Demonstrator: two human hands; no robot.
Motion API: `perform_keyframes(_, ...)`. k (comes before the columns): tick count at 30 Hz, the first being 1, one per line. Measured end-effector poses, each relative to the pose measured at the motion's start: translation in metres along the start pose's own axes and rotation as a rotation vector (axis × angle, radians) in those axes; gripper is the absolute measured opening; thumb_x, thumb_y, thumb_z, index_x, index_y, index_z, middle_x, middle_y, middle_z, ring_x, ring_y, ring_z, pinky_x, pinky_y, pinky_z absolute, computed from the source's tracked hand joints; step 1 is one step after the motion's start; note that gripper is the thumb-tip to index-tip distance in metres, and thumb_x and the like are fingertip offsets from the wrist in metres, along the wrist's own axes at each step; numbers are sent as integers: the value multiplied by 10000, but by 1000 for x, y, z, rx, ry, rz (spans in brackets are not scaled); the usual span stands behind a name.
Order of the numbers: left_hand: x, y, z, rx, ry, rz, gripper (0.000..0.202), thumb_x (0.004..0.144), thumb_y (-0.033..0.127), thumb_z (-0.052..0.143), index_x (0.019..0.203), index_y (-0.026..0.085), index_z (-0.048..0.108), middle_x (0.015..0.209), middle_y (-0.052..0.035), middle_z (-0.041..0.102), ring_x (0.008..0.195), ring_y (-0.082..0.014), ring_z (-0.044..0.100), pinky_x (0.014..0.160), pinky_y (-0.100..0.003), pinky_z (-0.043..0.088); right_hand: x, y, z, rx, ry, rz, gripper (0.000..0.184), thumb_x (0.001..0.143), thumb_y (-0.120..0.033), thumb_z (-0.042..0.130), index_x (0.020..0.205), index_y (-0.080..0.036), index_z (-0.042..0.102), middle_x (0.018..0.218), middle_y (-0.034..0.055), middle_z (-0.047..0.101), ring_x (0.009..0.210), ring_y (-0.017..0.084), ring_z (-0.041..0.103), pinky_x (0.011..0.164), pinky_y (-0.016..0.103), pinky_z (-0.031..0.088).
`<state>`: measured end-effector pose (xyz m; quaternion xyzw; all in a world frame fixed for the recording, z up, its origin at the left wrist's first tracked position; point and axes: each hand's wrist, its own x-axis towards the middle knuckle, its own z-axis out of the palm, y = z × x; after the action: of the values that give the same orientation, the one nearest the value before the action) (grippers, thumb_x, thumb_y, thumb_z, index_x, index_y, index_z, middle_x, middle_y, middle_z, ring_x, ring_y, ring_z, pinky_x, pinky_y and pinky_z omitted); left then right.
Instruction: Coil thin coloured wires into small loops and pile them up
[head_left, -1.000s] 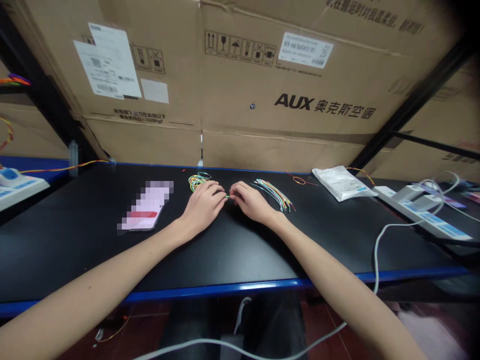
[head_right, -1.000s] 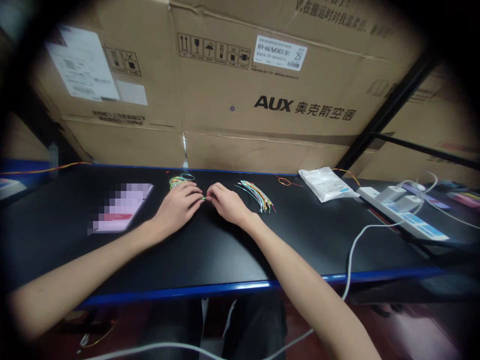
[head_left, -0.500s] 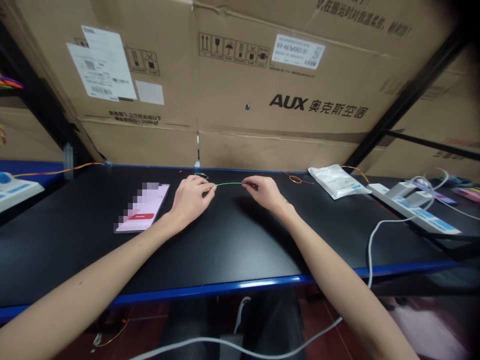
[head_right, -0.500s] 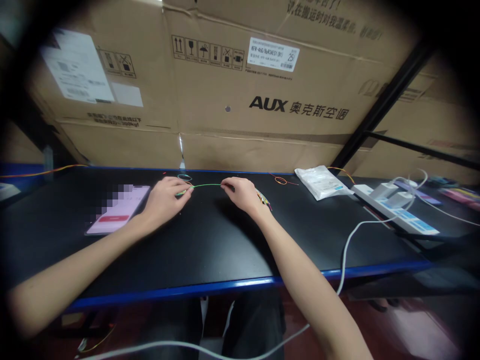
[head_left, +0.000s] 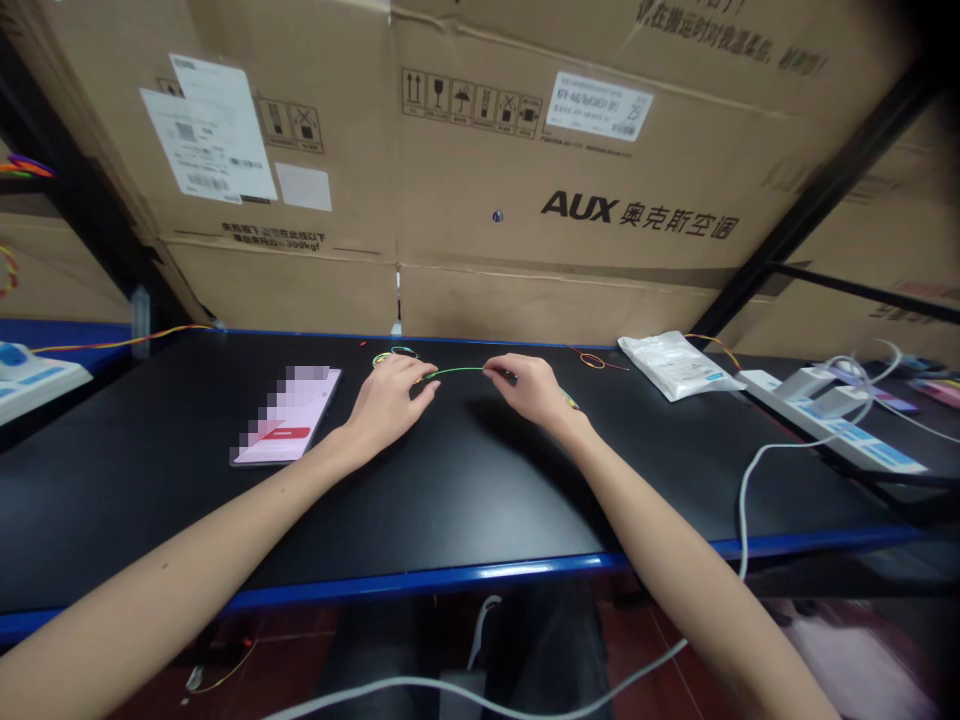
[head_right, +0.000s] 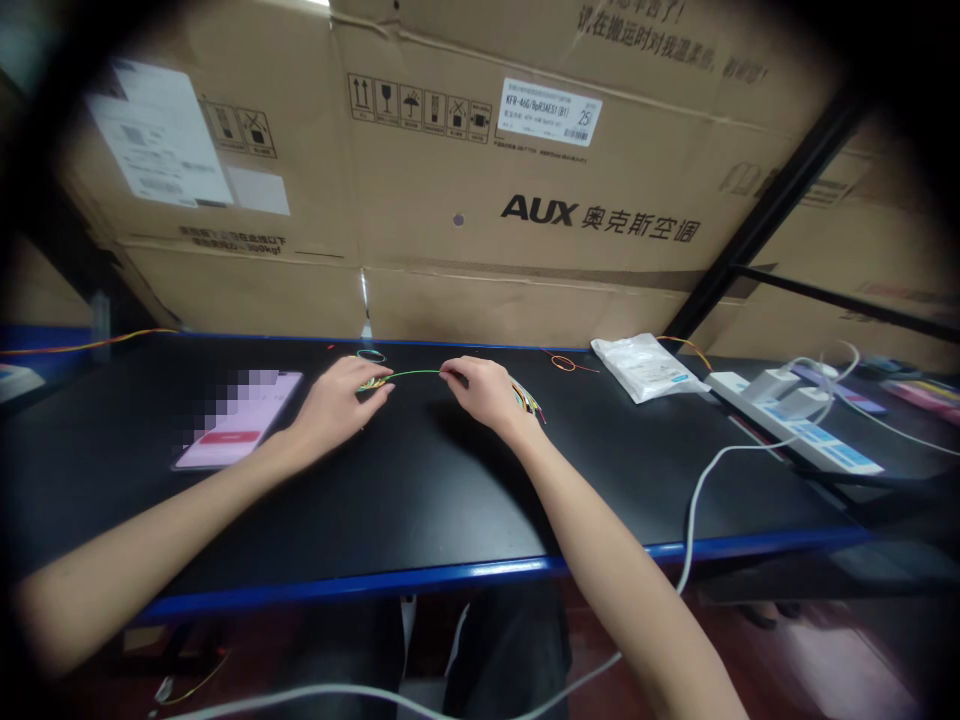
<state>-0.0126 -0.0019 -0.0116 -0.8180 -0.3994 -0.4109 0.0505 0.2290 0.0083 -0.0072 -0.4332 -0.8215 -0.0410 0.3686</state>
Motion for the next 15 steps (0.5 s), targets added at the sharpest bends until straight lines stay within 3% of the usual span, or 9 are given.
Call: perform_keyframes(15,1,0,-2,57,12,-77,210,871,290,546,889,192,732,926,-93,726,927,-271,610,835,-398,447,1,9,-3,-32,1,50,169,901,-274,544,909,-239,709,910,30,734,799,191,667,743,294,479)
